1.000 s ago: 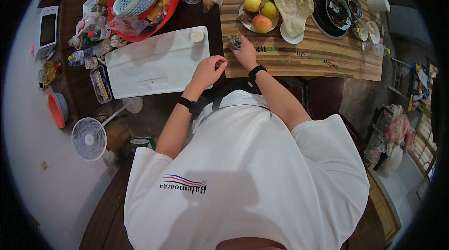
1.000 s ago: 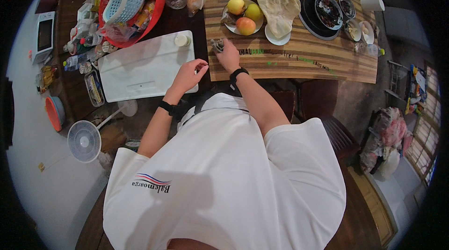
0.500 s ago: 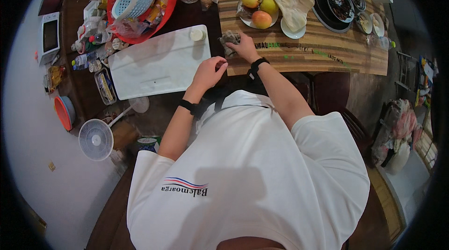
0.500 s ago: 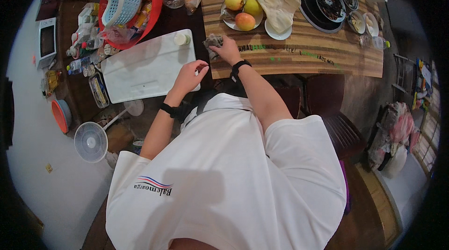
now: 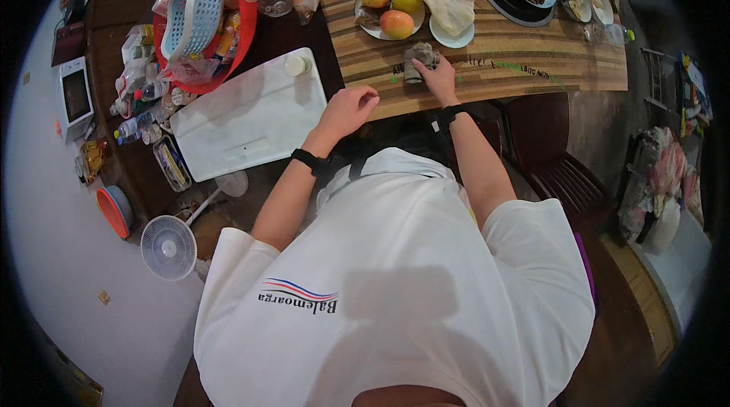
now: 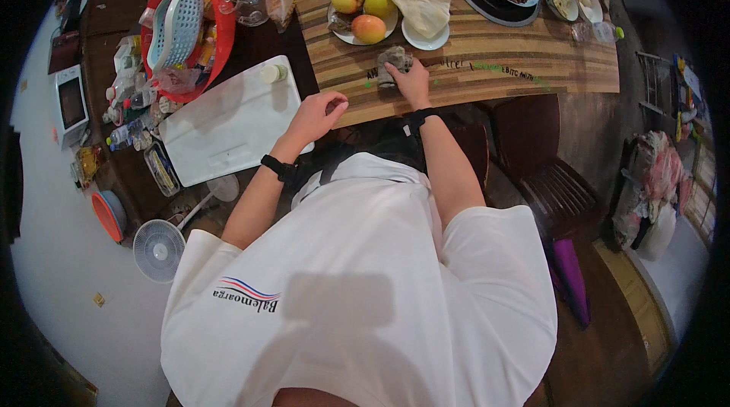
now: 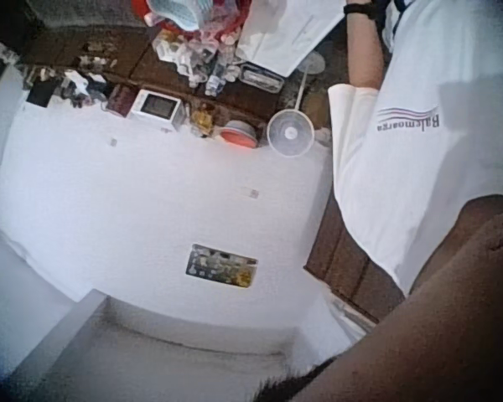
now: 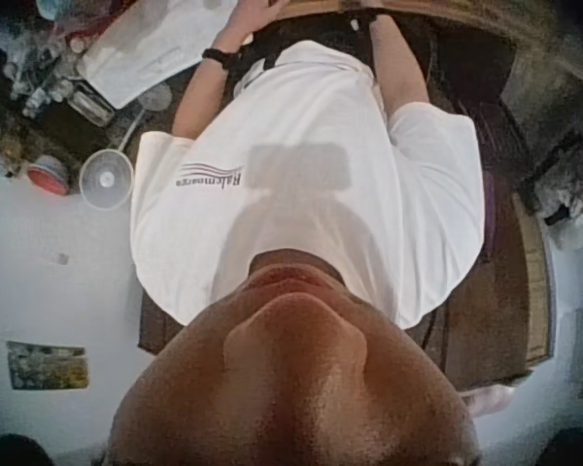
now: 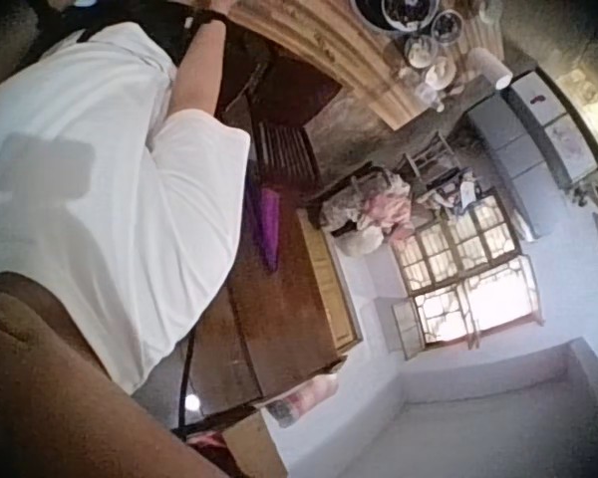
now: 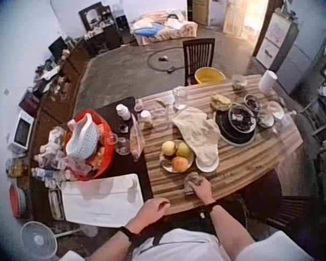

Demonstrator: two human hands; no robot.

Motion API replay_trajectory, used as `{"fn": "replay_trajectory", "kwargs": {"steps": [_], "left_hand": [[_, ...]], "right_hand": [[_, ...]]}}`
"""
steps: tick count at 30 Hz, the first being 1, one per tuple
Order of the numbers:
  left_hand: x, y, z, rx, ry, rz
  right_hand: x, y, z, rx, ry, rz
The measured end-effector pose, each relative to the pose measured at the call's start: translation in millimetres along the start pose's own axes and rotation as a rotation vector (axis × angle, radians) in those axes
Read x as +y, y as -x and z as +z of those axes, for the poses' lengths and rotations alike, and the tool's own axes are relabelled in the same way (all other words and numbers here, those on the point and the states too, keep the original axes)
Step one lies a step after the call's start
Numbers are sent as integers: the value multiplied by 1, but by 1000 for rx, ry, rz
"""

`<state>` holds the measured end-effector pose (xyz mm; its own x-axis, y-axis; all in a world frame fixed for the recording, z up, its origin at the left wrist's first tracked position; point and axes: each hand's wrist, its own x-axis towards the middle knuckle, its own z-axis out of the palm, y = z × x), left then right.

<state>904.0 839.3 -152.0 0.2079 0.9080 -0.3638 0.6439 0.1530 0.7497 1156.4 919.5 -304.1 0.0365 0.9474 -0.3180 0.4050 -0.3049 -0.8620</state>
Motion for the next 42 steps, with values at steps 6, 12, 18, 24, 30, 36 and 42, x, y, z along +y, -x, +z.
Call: {"fn": "replay_trajectory", "kwargs": {"steps": [6,12,18,24,30,36,42], "left_hand": [[14,-30,15,-57,-12,32],[6,-84,55,-168,251,-106],[10,-160,102,-205,753,-412],[43,-202,120,-102,875,-530],[43,-211,128,-32,1114,-519],[51,-213,134,52,873,-483],[68,-220,146,-66,772,-480]], "right_hand": [[48,-8,-55,94,33,77],[78,-10,-113,222,-23,125],[89,-8,-167,261,5,241],[92,-11,-200,263,-52,272],[89,-18,-217,245,-69,268],[81,-21,-225,209,-84,254],[100,-29,-236,284,-155,224]]}}
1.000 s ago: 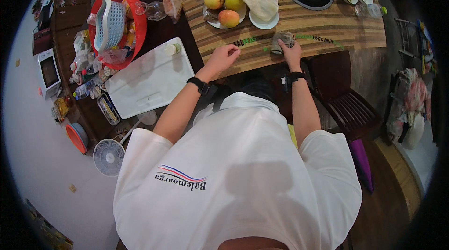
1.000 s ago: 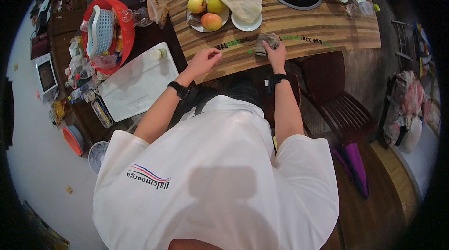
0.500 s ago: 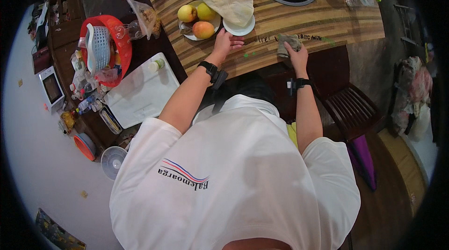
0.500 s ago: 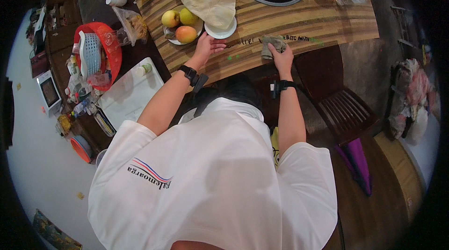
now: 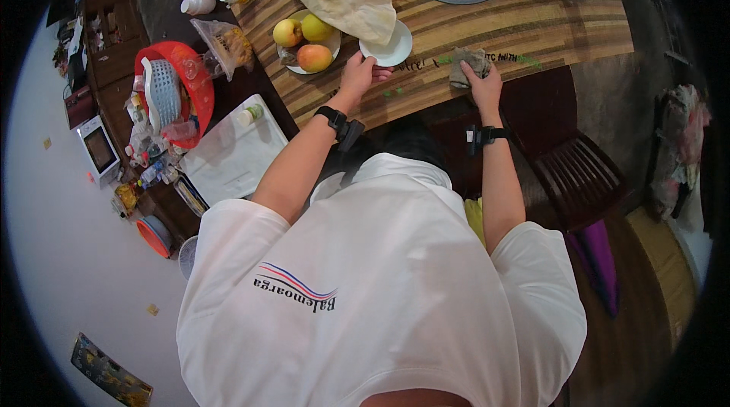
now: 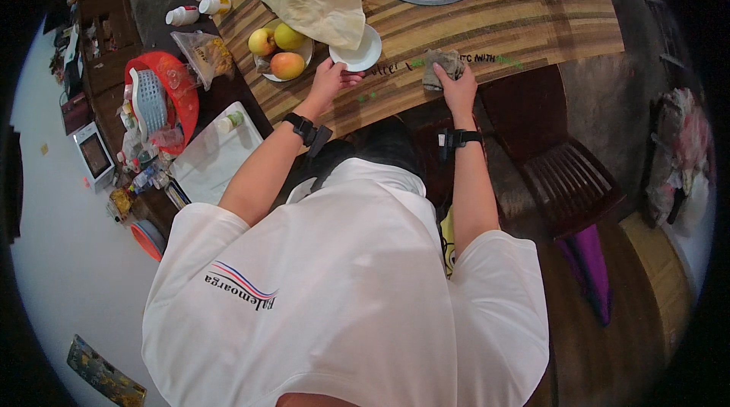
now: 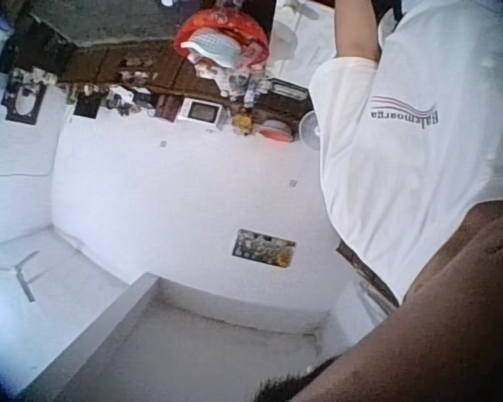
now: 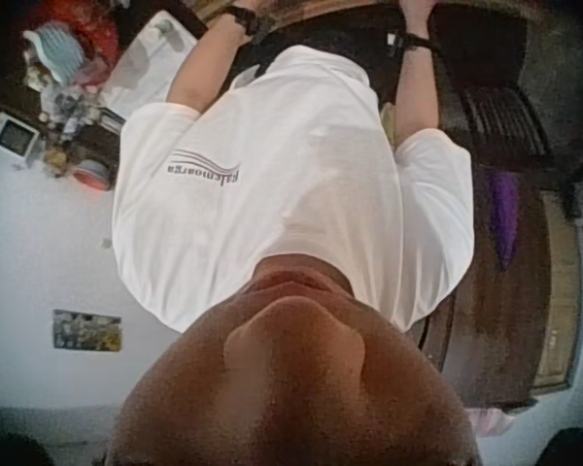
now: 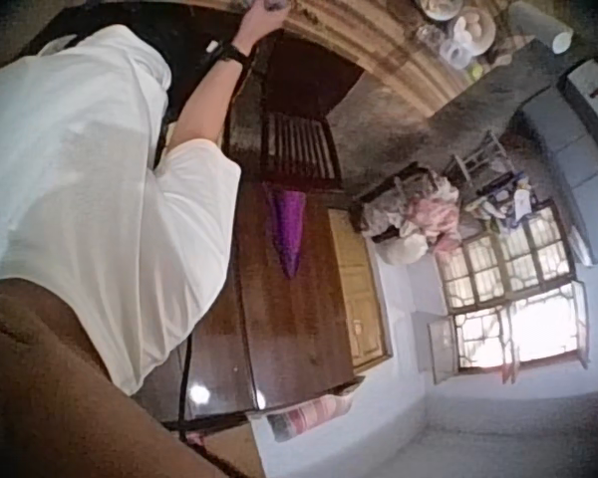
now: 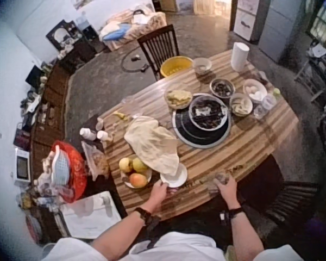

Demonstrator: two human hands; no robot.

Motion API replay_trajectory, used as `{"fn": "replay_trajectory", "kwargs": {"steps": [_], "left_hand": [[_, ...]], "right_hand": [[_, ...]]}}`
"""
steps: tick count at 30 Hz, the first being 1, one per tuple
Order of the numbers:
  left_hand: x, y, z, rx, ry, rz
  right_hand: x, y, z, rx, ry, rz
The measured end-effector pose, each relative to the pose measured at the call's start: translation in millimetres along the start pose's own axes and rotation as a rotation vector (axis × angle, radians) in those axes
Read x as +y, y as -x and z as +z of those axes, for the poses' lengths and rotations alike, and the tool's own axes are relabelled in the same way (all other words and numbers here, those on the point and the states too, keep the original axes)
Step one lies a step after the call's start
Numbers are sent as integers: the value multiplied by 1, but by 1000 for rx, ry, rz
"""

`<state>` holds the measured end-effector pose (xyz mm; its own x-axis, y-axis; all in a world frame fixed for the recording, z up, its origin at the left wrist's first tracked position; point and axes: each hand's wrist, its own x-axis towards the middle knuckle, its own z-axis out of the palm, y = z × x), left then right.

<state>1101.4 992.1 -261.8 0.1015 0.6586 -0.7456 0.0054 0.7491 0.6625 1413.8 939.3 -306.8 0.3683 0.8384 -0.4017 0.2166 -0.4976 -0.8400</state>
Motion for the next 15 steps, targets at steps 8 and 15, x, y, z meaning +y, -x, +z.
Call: {"fn": "replay_trajectory", "kwargs": {"steps": [8,15], "left_hand": [[5,-15,41,-68,-44,-36],[22,-32,81,-116,-48,-6]], "right_hand": [[-9,-4,-27,65,-6,18],[17,-3,-38,120,-97,52]]}}
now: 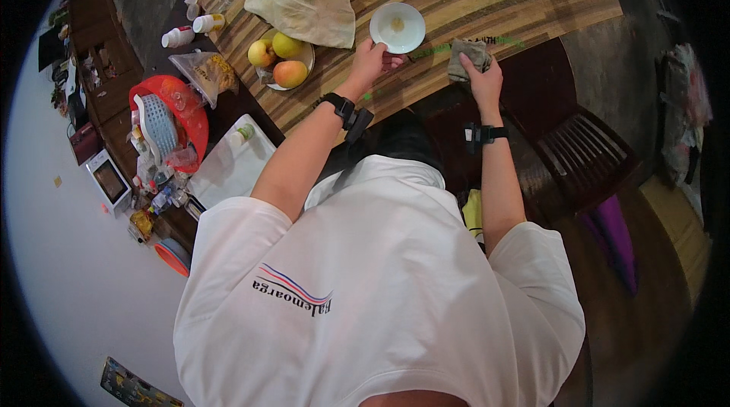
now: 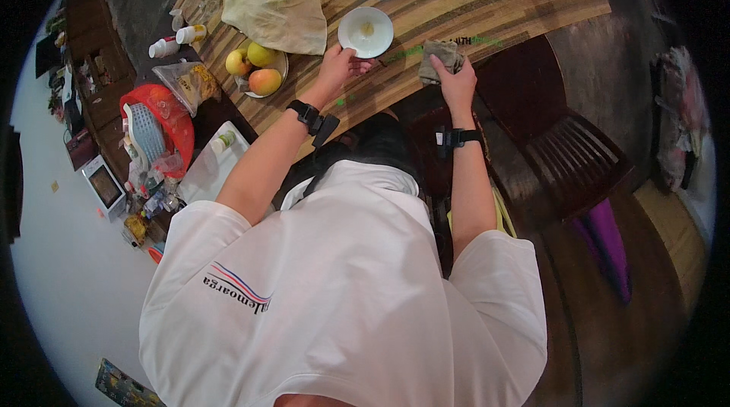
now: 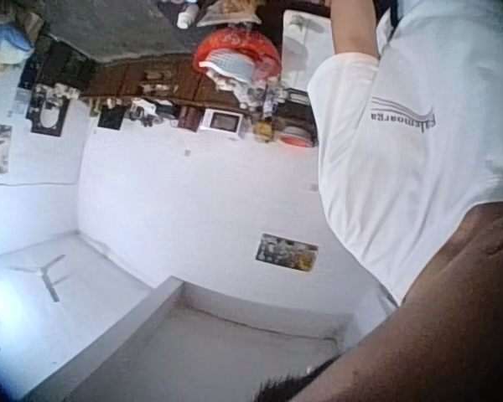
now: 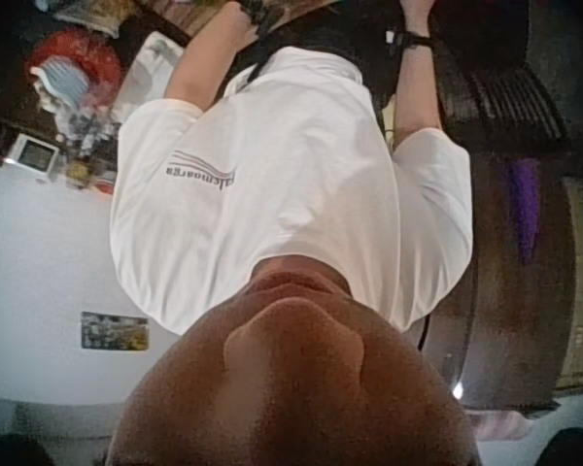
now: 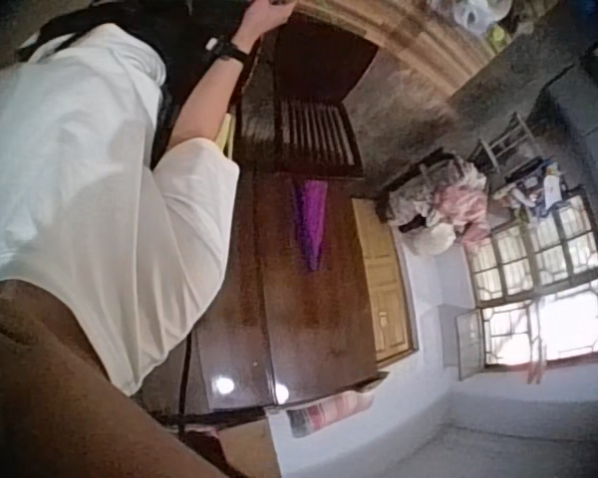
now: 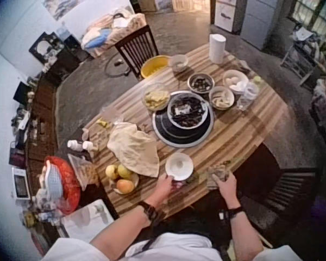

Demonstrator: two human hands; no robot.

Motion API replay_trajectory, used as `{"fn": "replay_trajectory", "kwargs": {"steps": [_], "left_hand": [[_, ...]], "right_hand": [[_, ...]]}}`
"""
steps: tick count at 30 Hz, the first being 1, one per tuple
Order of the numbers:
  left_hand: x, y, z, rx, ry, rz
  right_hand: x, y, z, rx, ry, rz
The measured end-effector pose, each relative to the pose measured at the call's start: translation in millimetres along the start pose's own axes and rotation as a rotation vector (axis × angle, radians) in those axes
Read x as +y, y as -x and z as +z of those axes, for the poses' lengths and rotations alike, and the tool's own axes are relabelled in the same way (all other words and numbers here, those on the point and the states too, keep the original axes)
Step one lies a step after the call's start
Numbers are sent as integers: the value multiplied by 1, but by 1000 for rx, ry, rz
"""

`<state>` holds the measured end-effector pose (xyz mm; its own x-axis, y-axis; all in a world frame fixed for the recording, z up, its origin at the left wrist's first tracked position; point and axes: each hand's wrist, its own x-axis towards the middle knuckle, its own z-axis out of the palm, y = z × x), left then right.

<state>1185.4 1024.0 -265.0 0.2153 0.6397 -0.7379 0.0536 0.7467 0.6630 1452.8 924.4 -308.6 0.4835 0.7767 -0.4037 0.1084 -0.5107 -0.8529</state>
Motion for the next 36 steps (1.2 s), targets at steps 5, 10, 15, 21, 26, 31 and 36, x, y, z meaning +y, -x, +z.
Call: {"fn": "replay_trajectory", "kwargs": {"steps": [5,10,15,21,26,31,36], "left_hand": [[10,-21,12,-26,-20,4],[16,-41,17,-25,40,0],[19,-46,17,-41,25,16],[29,-24,15,-56,16,-41],[3,-4,-31,-242,-300,-19],[-15,46,-85,-272,-605,42],[-30,91,-124,-169,-714,122]], "right_hand": [[2,0,-5,21,-44,-5],[1,0,-10,34,-82,19],[-9,3,-12,44,-44,24],[-17,5,-5,13,38,40],[-25,14,16,-27,110,-23],[-31,27,44,-96,173,-111],[-37,37,74,-113,321,-203]]}}
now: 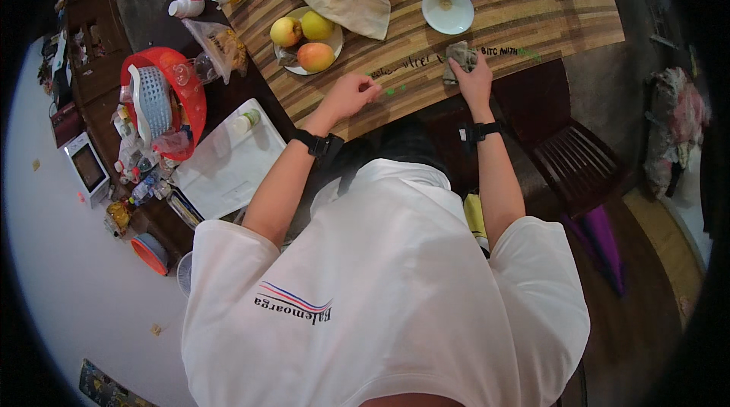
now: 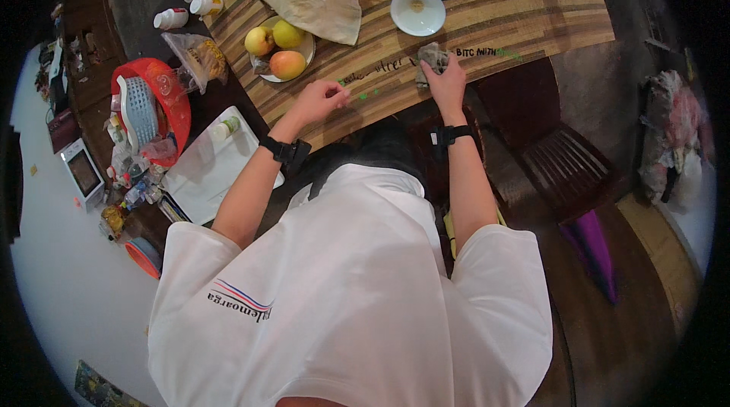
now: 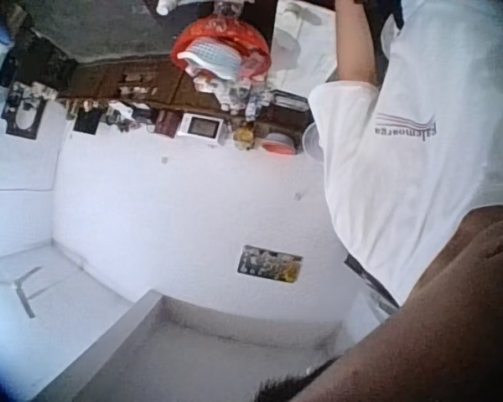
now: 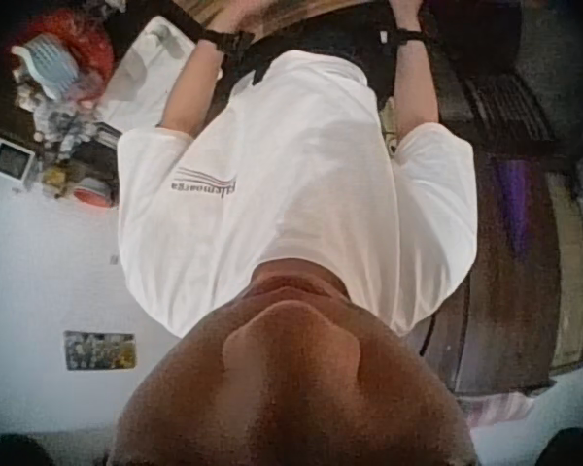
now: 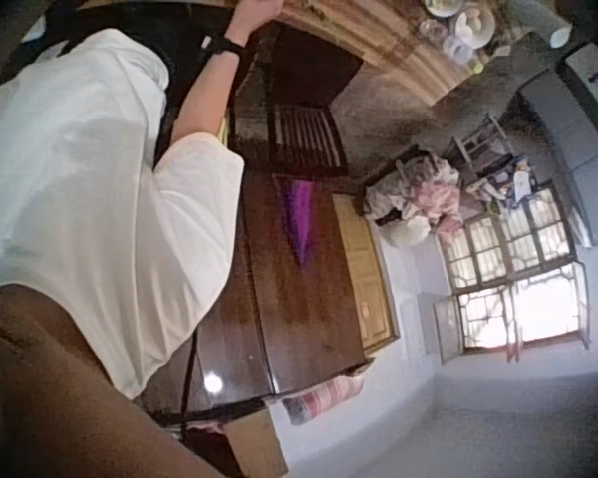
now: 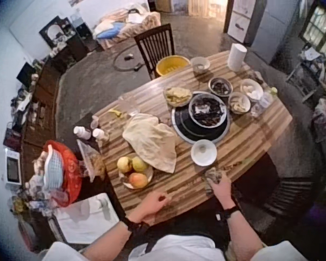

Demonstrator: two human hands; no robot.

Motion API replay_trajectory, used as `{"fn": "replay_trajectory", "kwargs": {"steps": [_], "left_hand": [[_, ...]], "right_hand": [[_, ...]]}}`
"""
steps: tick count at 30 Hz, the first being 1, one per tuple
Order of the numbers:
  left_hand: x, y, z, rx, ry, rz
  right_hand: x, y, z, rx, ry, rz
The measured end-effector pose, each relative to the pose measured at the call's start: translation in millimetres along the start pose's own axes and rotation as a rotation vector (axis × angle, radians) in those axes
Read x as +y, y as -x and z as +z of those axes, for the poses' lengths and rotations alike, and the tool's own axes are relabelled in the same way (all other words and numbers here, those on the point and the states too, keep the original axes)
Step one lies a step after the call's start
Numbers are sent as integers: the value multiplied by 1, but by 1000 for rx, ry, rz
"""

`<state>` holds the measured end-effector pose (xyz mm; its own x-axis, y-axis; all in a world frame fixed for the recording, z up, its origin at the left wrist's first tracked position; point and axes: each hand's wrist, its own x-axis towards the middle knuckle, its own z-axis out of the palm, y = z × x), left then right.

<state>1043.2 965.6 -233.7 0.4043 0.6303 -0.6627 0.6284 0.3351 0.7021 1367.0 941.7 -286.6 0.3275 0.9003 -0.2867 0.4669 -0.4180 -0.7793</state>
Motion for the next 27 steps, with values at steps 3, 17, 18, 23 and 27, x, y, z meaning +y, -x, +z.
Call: {"fn": "replay_trajectory", "kwargs": {"steps": [3,17,18,23,27], "left_hand": [[-19,26,-4,73,129,68],[-102,140,-46,300,232,3],[-108,145,-49,312,242,7],[-133,160,-58,413,323,53],[-134,172,-60,466,326,56]], "right_hand": [[-4,2,23,-32,133,-62],[-72,69,138,-313,381,-364],[-77,74,143,-316,371,-375],[-88,87,167,-384,374,-475],[-98,101,195,-455,340,-567]]}}
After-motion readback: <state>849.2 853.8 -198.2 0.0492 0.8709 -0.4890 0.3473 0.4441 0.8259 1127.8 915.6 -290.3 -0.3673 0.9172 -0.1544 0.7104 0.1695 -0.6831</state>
